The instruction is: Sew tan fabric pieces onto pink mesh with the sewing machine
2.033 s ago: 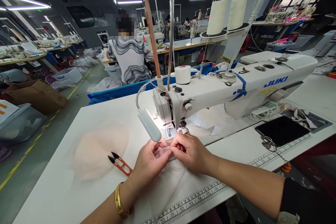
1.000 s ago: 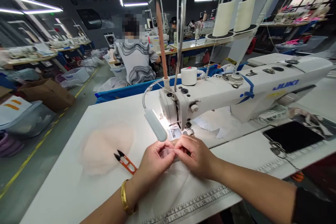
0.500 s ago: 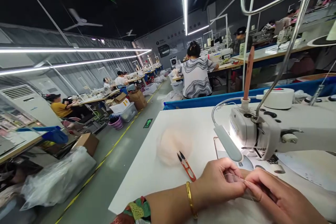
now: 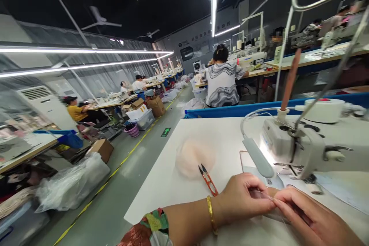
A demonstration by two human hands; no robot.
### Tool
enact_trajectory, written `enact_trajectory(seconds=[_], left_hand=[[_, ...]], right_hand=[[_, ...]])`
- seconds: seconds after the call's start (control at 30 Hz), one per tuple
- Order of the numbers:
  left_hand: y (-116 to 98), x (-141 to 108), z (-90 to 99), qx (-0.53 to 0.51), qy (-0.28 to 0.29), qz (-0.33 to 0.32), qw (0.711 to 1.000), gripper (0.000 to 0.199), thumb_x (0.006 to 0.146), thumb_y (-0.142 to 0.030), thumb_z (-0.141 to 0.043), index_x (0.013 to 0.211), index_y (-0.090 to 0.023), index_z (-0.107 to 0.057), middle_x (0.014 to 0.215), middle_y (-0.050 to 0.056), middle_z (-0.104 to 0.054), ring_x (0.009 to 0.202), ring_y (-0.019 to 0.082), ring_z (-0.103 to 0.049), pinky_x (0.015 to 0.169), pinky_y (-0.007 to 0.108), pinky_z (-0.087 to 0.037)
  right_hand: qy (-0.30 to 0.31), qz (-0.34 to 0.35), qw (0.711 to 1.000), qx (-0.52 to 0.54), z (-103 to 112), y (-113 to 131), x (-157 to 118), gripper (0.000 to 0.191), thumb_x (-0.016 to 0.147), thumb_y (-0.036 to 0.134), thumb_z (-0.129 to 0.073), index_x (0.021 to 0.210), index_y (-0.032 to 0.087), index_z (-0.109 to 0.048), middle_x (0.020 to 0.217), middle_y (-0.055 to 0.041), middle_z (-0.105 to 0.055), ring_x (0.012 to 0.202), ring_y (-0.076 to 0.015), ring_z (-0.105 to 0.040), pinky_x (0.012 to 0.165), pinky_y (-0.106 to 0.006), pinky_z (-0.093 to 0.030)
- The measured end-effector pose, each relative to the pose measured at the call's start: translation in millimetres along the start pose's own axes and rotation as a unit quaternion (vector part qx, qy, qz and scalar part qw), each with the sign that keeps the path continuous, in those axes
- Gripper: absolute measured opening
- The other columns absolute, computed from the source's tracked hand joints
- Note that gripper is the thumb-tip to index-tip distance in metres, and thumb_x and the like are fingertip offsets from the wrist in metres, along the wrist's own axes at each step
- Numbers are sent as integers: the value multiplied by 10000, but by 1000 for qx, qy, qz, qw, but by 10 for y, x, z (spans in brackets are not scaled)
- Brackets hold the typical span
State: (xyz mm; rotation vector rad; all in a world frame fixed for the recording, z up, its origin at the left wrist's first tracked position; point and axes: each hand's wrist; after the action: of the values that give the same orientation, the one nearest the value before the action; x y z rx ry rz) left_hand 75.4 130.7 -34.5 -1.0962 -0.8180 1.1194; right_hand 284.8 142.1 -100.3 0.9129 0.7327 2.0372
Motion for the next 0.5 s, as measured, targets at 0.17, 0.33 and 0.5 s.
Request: enact_trajectory(seconds=[0.17, 0.33, 0.5], left_hand=[[2, 99, -8, 11, 21, 19, 1000, 246, 764, -376, -751, 755, -171, -615, 689, -16, -580, 656, 128, -502, 592, 230, -384], [-30, 199, 2, -60, 76, 78, 992, 349, 809, -437, -754, 1015, -182, -633, 717, -36, -585, 610, 123, -528, 561, 230, -427], [-109, 160, -7, -23, 80, 88, 993, 304, 829, -475, -704, 864, -175, -668, 658, -29, -562, 593, 135, -526, 562, 252, -436]], right_hand=[[-71, 27, 997, -30, 127, 413, 142, 229, 1027, 320, -490, 831, 256, -590, 769, -21, -650, 713, -204, -614, 662, -319, -471], [-79, -7, 997, -20, 148, 377, 205, 183, 994, 227, -503, 816, 232, -546, 759, 9, -623, 690, -164, -558, 672, -288, -410], [-76, -21, 997, -8, 121, 363, 179, 159, 983, 230, -521, 825, 229, -536, 758, 14, -611, 700, -165, -551, 683, -291, -395]])
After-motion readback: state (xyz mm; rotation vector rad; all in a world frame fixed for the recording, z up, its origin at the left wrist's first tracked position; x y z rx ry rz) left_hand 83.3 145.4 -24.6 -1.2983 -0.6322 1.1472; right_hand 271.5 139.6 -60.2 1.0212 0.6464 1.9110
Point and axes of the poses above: each hand's wrist, its own x-axis towards the middle knuckle, its own z-axis out of the back of the hand, y = z × x
